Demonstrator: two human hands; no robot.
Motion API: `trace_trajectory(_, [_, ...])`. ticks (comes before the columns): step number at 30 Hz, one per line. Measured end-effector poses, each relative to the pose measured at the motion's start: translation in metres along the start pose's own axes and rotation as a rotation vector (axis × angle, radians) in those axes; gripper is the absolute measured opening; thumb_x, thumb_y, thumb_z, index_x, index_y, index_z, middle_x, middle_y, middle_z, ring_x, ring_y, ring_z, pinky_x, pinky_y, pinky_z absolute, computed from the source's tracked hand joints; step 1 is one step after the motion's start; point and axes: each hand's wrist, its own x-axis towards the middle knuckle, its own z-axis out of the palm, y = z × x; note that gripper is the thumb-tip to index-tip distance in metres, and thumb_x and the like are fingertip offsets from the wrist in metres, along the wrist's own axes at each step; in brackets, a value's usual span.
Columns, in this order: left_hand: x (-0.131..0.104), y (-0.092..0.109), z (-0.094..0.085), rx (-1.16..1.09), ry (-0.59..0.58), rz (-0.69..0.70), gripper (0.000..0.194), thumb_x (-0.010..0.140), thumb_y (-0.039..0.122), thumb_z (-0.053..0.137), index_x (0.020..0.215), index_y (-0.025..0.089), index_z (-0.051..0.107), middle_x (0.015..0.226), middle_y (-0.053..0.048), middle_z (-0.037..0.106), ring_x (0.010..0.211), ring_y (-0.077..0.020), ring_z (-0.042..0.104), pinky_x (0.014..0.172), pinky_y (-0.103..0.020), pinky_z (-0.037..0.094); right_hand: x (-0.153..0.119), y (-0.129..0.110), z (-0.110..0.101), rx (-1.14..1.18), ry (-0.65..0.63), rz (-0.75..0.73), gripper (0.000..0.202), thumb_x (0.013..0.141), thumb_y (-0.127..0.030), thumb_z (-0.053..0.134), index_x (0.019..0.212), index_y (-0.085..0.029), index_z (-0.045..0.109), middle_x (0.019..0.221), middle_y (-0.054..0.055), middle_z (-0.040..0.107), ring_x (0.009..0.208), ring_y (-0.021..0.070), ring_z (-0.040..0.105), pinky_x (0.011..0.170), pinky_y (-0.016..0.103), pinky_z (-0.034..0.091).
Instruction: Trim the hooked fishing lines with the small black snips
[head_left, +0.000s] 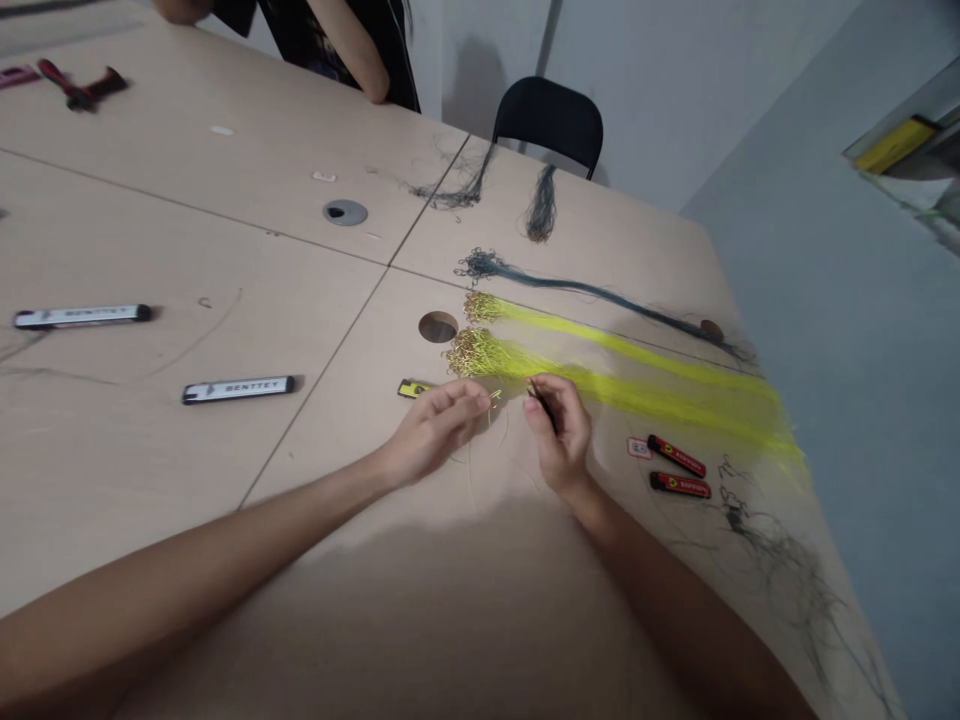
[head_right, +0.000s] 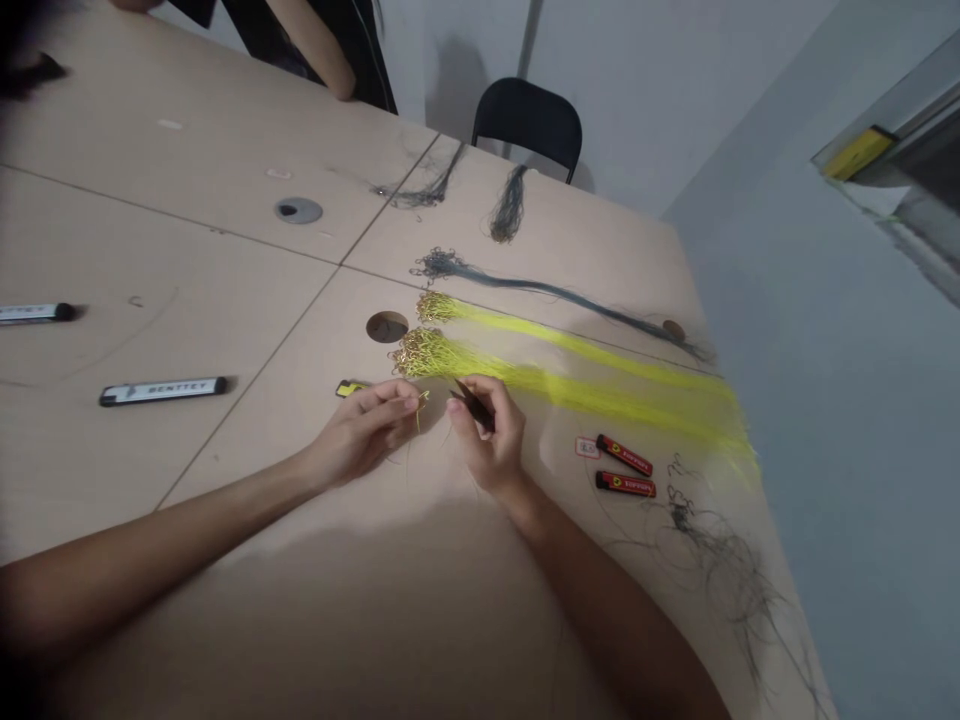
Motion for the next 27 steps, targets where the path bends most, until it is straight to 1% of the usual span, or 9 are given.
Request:
trace_trajectory(3, [-0.001,-0.004,0.000,0.171,0.044,0.125,0.028,0.079,0.042,0.070,0.076,0.017,0.059,0.067,0.002,0.054,0.057,-0.0092,0.044,0.055,-0.022,0.034,0.006,-0.001,0.000,0.137,-0.144,0.176,0.021,0.077,-0.036,0.069,0.088,-0.020,0.061,0.070,0.000,0.059,0.062,0.0131,0.053,0.059,0.027,0.046])
trace_trajectory(5, [-0.001,-0.005,-0.001,0.247,0.037,0.192,0.031,0.080,0.045,0.069,0.078,0.016,0.059,0.072,0.000,0.057,0.064,-0.0110,0.049,0.061,-0.023,0.039,0.009,-0.002,0.001,0.191,-0.221,0.236,0.019,0.075,-0.036,0.070,0.082,-0.020,0.061,0.068,0.000,0.058,0.061,0.0126,0.052,0.060,0.027,0.046])
trace_trajectory(6, [-0.001,-0.005,-0.002,0.272,0.026,0.215,0.031,0.082,0.046,0.068,0.079,0.016,0.059,0.072,0.000,0.057,0.065,-0.0115,0.050,0.063,-0.024,0.040,0.010,-0.003,0.001,0.210,-0.238,0.249,0.018,0.075,-0.035,0.069,0.079,-0.019,0.061,0.068,0.000,0.058,0.061,0.0125,0.052,0.061,0.028,0.046])
trace_trajectory(10, [-0.002,-0.002,-0.001,0.387,-0.016,0.254,0.030,0.088,0.045,0.061,0.079,0.016,0.058,0.068,0.002,0.053,0.061,-0.0103,0.046,0.059,-0.022,0.039,0.012,-0.004,0.002,0.236,-0.225,0.253,0.016,0.076,-0.033,0.068,0.074,-0.018,0.061,0.067,0.000,0.057,0.063,0.0119,0.052,0.062,0.027,0.045])
trace_trajectory(14, [-0.003,-0.001,0.000,0.461,-0.033,0.259,0.030,0.088,0.043,0.060,0.075,0.016,0.054,0.066,0.002,0.051,0.057,-0.0094,0.043,0.054,-0.021,0.037,0.013,-0.003,0.002,0.242,-0.255,0.264,0.017,0.076,-0.033,0.067,0.071,-0.018,0.059,0.065,-0.001,0.054,0.060,0.0106,0.048,0.059,0.025,0.041])
trace_trajectory(18, [-0.004,-0.001,0.000,0.530,-0.017,0.279,0.027,0.087,0.039,0.059,0.075,0.016,0.056,0.062,0.003,0.049,0.055,-0.0089,0.040,0.050,-0.020,0.034,0.012,-0.003,0.002,0.256,-0.276,0.277,0.018,0.076,-0.033,0.067,0.071,-0.018,0.059,0.064,-0.002,0.051,0.059,0.0099,0.045,0.057,0.025,0.039])
trace_trajectory(21, [-0.004,-0.001,-0.001,0.573,0.001,0.300,0.021,0.087,0.034,0.057,0.077,0.016,0.058,0.060,0.004,0.048,0.053,-0.0083,0.038,0.050,-0.020,0.032,0.012,-0.001,0.002,0.260,-0.251,0.290,0.019,0.076,-0.034,0.066,0.070,-0.018,0.056,0.062,-0.003,0.047,0.056,0.0090,0.042,0.056,0.025,0.037])
trace_trajectory(24, [-0.004,-0.001,-0.002,0.584,0.018,0.321,0.018,0.087,0.029,0.056,0.076,0.016,0.059,0.058,0.006,0.045,0.051,-0.0079,0.035,0.050,-0.020,0.031,0.012,0.000,0.001,0.254,-0.227,0.322,0.021,0.077,-0.036,0.066,0.073,-0.019,0.054,0.060,-0.005,0.042,0.054,0.0086,0.039,0.054,0.025,0.035])
trace_trajectory(27, [-0.003,-0.002,-0.003,0.584,0.027,0.314,0.019,0.087,0.032,0.056,0.076,0.016,0.058,0.059,0.005,0.046,0.053,-0.0088,0.037,0.051,-0.020,0.031,0.012,0.000,0.000,0.254,-0.267,0.304,0.020,0.077,-0.036,0.066,0.076,-0.019,0.056,0.065,-0.002,0.048,0.059,0.0102,0.044,0.058,0.026,0.039])
